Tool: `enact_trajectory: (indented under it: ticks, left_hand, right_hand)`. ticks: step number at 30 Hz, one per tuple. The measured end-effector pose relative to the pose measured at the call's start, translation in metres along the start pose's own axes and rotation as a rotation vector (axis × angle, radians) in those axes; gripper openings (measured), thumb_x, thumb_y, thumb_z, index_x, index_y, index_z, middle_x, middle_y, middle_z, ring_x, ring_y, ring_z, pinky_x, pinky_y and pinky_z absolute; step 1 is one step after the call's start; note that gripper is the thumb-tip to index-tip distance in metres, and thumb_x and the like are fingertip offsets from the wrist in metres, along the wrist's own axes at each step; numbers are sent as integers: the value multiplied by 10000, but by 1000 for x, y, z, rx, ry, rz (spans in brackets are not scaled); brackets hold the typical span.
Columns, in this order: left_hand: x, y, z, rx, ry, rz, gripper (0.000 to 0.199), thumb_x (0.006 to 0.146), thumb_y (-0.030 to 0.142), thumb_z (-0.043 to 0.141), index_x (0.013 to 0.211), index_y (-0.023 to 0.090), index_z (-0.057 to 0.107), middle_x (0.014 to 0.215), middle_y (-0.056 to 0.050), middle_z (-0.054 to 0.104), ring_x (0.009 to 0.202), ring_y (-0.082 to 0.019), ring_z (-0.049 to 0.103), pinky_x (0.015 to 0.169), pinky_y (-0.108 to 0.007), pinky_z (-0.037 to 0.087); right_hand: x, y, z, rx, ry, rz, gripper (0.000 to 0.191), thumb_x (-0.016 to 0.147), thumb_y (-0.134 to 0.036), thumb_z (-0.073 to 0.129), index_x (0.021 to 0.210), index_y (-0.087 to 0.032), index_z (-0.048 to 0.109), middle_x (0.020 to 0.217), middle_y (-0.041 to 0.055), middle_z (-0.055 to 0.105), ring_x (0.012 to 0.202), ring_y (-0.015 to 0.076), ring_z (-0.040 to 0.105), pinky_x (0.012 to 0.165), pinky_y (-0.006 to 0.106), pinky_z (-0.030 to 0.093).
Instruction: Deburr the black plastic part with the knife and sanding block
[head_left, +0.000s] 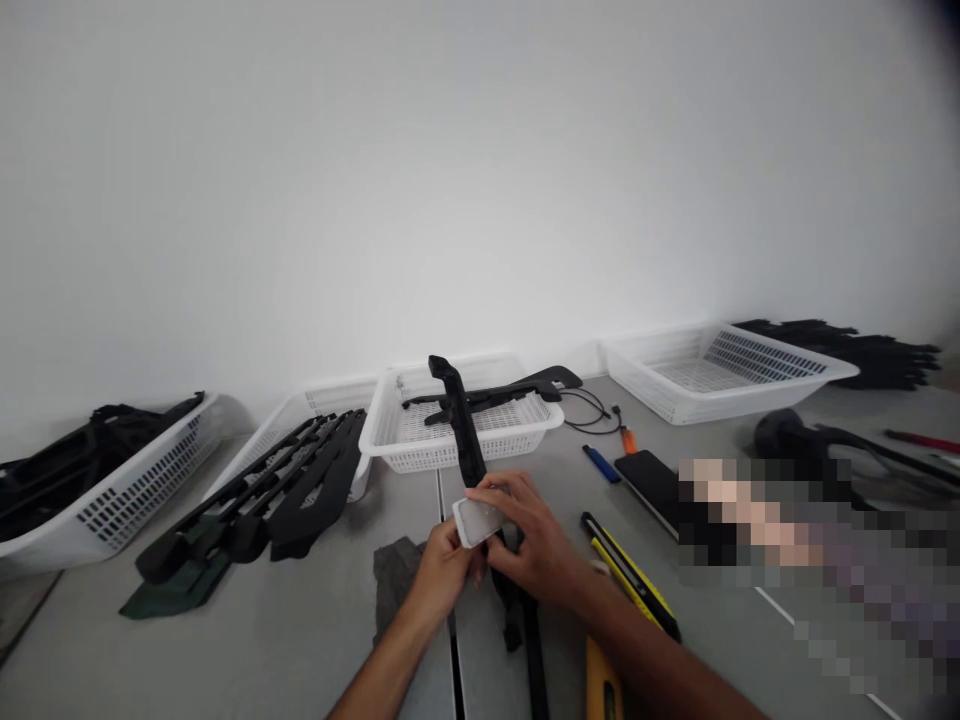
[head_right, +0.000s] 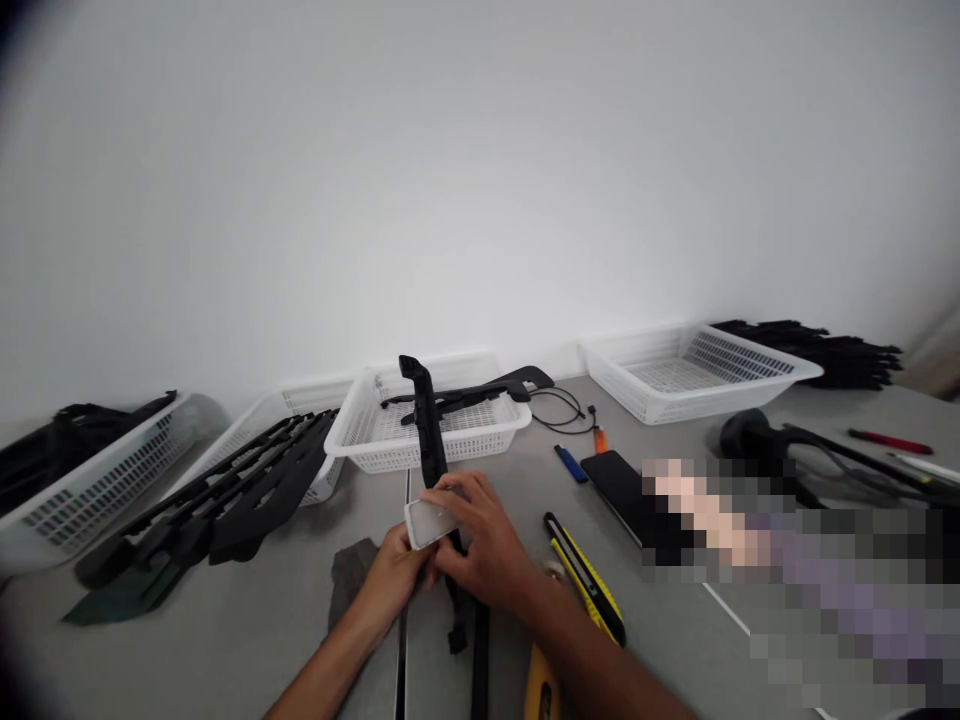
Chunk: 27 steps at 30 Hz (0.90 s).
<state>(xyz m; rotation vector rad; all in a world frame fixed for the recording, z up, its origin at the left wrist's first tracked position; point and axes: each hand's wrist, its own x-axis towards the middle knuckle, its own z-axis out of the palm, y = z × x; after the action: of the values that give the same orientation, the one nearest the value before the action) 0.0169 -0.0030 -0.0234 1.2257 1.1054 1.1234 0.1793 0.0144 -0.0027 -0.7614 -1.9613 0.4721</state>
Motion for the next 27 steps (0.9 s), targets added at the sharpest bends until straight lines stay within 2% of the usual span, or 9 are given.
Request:
enact_trajectory:
  ticks: [3, 7, 11, 14, 17, 19, 23, 25, 27]
  left_hand:
    - [0, 1, -2, 0, 39, -15, 472, 807, 662, 721, 755, 202, 626, 457, 74, 515, 406, -101, 405, 458, -230, 271]
    - [0, -1, -4, -16, 89, -27, 510, 822, 706, 692, 747, 217, 568, 445, 82, 507, 407, -96, 399, 469, -225, 279]
    - [1, -3, -3, -30, 88, -30, 497, 820, 694, 702, 774, 212, 588, 447, 87, 502, 401, -93, 393, 465, -224, 271]
    - [2, -3, -1, -32, 75, -22, 487, 804, 679, 715, 818, 199, 633, 475, 90, 501, 408, -91, 382, 460, -223, 274]
    - [1, -4, 0, -23, 64, -10, 500, 748, 677, 754, 720, 199, 610, 489, 78, 499, 430, -95, 392, 463, -228, 294]
    - [1, -3, 0, -11, 56, -9, 498, 760, 672, 747, 705, 197, 610, 482, 80, 487, 426, -94, 390, 459, -230, 284]
    - [0, -1, -2, 0, 57, -22, 492, 813, 677, 702, 831, 187, 656, 506, 96, 468, 393, -87, 386, 432, -226, 241]
    - [1, 0, -1, -7, 56, -25, 506, 810, 689, 695, 853, 186, 660, 530, 96, 466, 393, -87, 391, 426, -226, 246]
    - [1, 0, 0, -13, 50, -23, 507, 809, 687, 695, 871, 185, 670, 539, 94, 468, 399, -90, 389, 425, -228, 249]
  right_hand:
    - [1, 19, -3, -121, 73, 170, 571, 726, -31, 596, 1244, -252, 688, 1211, 74, 641, 1178, 269, 572, 1054, 461, 507]
    - [1, 38, -8, -222, 194, 292, 508, 710, -48, 592, 1179, -211, 697, 1158, 112, 641, 1149, 334, 548, 1051, 594, 468]
    - [2, 26, -10, -191, 207, 260, 547, 732, -65, 596, 1246, -243, 660, 1226, 95, 623, 1198, 310, 544, 1077, 527, 473]
    - [1, 4, -6, -78, 124, 134, 617, 771, -67, 594, 1352, -273, 617, 1296, 82, 599, 1250, 277, 542, 1089, 462, 484]
    - [-1, -7, 2, -15, 29, 42, 651, 790, -52, 589, 1395, -291, 601, 1314, 73, 602, 1260, 260, 542, 1085, 439, 494]
    - [-2, -2, 6, -41, 29, 88, 644, 772, -33, 580, 1364, -282, 627, 1298, 73, 619, 1246, 263, 552, 1083, 449, 498]
    - [-2, 19, 3, -131, 122, 271, 575, 730, -39, 584, 1257, -247, 679, 1218, 82, 653, 1198, 297, 574, 1072, 529, 505]
    - [-1, 22, -2, -143, 154, 287, 559, 738, -49, 581, 1253, -250, 667, 1231, 83, 646, 1213, 303, 566, 1085, 552, 493]
    - [-1, 15, -4, -109, 155, 236, 583, 761, -57, 578, 1303, -265, 634, 1284, 86, 624, 1248, 295, 553, 1109, 540, 479]
